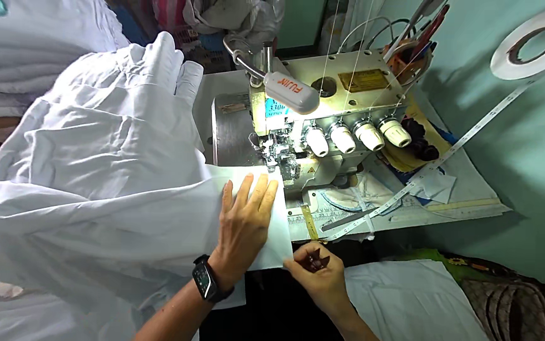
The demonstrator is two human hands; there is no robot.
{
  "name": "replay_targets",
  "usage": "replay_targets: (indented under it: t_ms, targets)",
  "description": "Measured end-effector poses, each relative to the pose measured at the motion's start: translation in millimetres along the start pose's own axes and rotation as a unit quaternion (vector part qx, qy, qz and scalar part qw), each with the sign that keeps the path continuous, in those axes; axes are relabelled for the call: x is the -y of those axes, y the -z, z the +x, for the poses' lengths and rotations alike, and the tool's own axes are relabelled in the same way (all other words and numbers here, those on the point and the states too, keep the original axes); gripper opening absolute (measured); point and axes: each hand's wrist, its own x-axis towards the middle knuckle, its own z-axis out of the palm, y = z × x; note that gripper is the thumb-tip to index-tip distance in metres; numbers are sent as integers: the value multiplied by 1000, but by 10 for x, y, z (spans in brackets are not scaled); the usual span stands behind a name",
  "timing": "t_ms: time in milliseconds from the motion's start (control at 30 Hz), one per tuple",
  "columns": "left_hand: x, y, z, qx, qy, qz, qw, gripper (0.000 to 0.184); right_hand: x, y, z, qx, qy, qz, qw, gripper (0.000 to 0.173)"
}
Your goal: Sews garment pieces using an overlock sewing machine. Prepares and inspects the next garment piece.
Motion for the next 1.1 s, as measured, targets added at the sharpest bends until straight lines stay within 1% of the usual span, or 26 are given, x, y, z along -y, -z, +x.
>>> replay_targets:
  t_ms: [67, 167, 267, 333, 433, 467, 533, 633, 700, 767, 833, 900, 967, 1000, 1033, 1067, 1100]
  targets:
    - [91, -21, 61, 8, 17, -58, 998, 31, 75, -24, 92, -7, 36, -20, 999, 13]
    - [284, 67, 248, 62, 10, -123, 990, 32, 139, -107, 208, -2, 85, -64, 994, 10]
    - [508, 78, 471, 106, -3, -163, 981, 32, 125, -204, 433, -24, 101, -84, 991, 8]
    - [617, 49, 635, 109, 2, -176, 978, 25, 110, -265, 598, -44, 109, -75, 990, 7]
    - [758, -19, 900, 140, 37, -196, 970, 32, 114, -337, 826, -59, 146, -55, 986, 3]
    - [806, -47, 976, 142, 51, -199, 968, 34, 120, -348, 899, -55, 163, -56, 983, 7]
    - [894, -100, 1118, 147, 90, -210, 962, 41, 115, -365, 1047, -56, 200, -102, 973, 10]
    - [1033, -192, 1275, 129, 107, -207, 964, 43, 61, -377, 1203, -97, 244, -237, 935, 15]
    - [1136, -230, 1347, 118, 119, -199, 965, 49, 51, -399, 1226, -110, 262, -289, 914, 17]
    - [1258, -287, 1421, 110, 160, -201, 960, 58, 75, -426, 1208, -115, 269, -323, 900, 18]
    - [1329, -339, 1444, 95, 219, -231, 943, 64, 110, -417, 1166, -103, 268, -342, 895, 21]
    - [1342, -325, 1431, 76, 273, -270, 920, 67, 83, -340, 1121, -57, 273, -301, 912, 22]
    - [1332, -172, 1351, 53, 305, -312, 898, 71, -77, -227, 1063, -11, 296, -213, 931, 18]
    - [1301, -46, 1279, 36, 313, -335, 888, 73, -186, -169, 1015, -4, 301, -201, 932, 17]
    - [1243, 132, 1188, 24, 311, -353, 882, 76, -317, -122, 967, -8, 293, -213, 932, 18]
    - [1184, 313, 1068, 12, 288, -356, 889, 76, -458, -78, 929, -10, 279, -239, 930, 18]
    - [1122, 474, 916, 2, 245, -346, 906, 75, -577, -46, 890, -9, 265, -279, 923, 18]
